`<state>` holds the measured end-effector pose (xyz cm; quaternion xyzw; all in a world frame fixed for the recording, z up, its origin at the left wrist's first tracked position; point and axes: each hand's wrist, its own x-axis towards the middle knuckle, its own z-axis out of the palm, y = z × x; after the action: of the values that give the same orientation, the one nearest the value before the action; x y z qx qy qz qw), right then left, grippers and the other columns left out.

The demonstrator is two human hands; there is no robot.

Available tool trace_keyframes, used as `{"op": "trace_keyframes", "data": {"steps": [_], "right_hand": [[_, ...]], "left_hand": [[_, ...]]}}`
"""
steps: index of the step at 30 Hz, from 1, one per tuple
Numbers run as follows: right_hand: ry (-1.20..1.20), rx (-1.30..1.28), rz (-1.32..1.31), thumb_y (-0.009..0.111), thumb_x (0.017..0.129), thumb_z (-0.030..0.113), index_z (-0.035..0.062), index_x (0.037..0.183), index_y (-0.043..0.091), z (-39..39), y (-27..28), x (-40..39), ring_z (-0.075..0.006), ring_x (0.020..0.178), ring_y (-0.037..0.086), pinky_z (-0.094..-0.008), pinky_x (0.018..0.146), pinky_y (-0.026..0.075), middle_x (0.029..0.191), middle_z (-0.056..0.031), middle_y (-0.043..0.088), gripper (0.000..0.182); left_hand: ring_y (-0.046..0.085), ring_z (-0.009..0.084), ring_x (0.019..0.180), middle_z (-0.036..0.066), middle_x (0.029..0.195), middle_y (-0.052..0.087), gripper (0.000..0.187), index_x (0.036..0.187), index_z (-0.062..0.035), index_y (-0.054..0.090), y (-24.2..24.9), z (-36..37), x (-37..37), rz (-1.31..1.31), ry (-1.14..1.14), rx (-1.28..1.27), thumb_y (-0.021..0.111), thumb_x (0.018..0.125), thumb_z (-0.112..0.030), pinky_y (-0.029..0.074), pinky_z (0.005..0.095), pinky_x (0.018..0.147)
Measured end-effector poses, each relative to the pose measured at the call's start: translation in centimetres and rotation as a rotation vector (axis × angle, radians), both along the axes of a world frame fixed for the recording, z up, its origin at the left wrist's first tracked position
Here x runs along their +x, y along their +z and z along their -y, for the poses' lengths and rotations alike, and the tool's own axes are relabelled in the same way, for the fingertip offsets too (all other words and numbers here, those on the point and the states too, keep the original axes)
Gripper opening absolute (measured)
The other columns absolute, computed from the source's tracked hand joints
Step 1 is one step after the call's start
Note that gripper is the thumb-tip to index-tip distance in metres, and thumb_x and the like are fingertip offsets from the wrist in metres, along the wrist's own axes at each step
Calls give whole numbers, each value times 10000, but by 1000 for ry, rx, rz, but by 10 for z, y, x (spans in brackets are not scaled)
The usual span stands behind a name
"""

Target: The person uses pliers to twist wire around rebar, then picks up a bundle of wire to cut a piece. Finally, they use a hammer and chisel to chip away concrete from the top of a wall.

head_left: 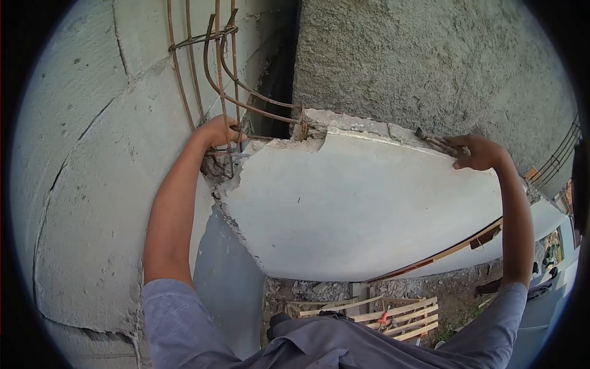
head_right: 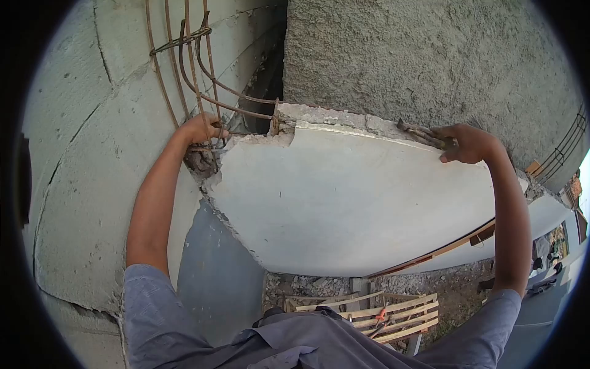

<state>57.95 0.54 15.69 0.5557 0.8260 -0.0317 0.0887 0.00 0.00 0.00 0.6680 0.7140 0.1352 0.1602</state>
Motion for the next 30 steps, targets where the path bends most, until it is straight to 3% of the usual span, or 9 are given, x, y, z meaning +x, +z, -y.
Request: {"op": "trace_keyframes", "data": {"steps": [4,8,11,12,15,17,20,23,30], "right_hand": [[52,58,-159,835,706,201,79,1393,508,12,-14,6,-313,1156,588,-395,1004,452,1199,-185,632,770],[64,63,-134,837,688,168,37,1331,561,18,-12,-12,-321,1099,606,-403,959,464,1130,-179,650,713],[187,113,-144,824,703,207,-4,1306,562,4,-21,14,-356,1084,587,-417,935,460,1143,-186,620,690],[176,139,-135,808,717,195,-7,1307,561,0,-24,21,-367,1101,582,-411,947,456,1171,-194,619,670],[138,40,-243,783,745,185,15,1300,575,3,-26,28,-288,943,655,-373,839,498,1058,-173,695,616],[162,43,-246,773,752,182,41,1298,586,2,-31,31,-273,917,658,-369,827,499,1044,-164,703,594],[213,94,-311,782,766,226,62,1288,598,-3,-39,38,-275,953,655,-369,849,498,1054,-142,703,578],[217,117,-313,787,767,237,65,1279,606,-5,-42,39,-276,963,653,-374,855,497,1056,-139,702,570],[271,139,-362,790,760,229,59,1247,623,-12,-50,42,-287,924,651,-389,819,495,1021,-142,702,543]], "left_hand": [[634,321,1091,228,1150,669,593,1159,14,665,-6,10,-5,97,-21,-43,798,735,-379,481,392,932],[651,339,1049,234,1119,679,607,1166,22,657,-12,3,-17,101,17,38,801,747,-394,494,413,903],[616,202,767,121,832,693,467,970,47,699,-3,6,-8,128,8,50,796,761,-359,494,377,751],[618,204,756,126,810,691,437,937,47,701,-8,5,-10,192,-45,95,796,756,-340,496,366,743],[544,175,632,75,685,618,386,818,51,666,-29,-10,-27,51,-58,109,772,741,-312,453,373,603],[532,139,596,40,644,585,328,760,27,649,-37,-14,-35,188,-65,113,760,763,-282,422,305,516],[635,197,691,105,855,674,349,983,56,671,-24,-18,-37,134,-89,41,726,783,-225,520,320,565],[637,191,696,94,811,671,334,965,51,684,-12,-10,-24,117,-110,35,721,775,-222,520,329,567],[473,86,608,-14,708,589,213,790,-24,670,-16,-14,-29,170,-157,28,698,753,-232,367,273,539]]}}
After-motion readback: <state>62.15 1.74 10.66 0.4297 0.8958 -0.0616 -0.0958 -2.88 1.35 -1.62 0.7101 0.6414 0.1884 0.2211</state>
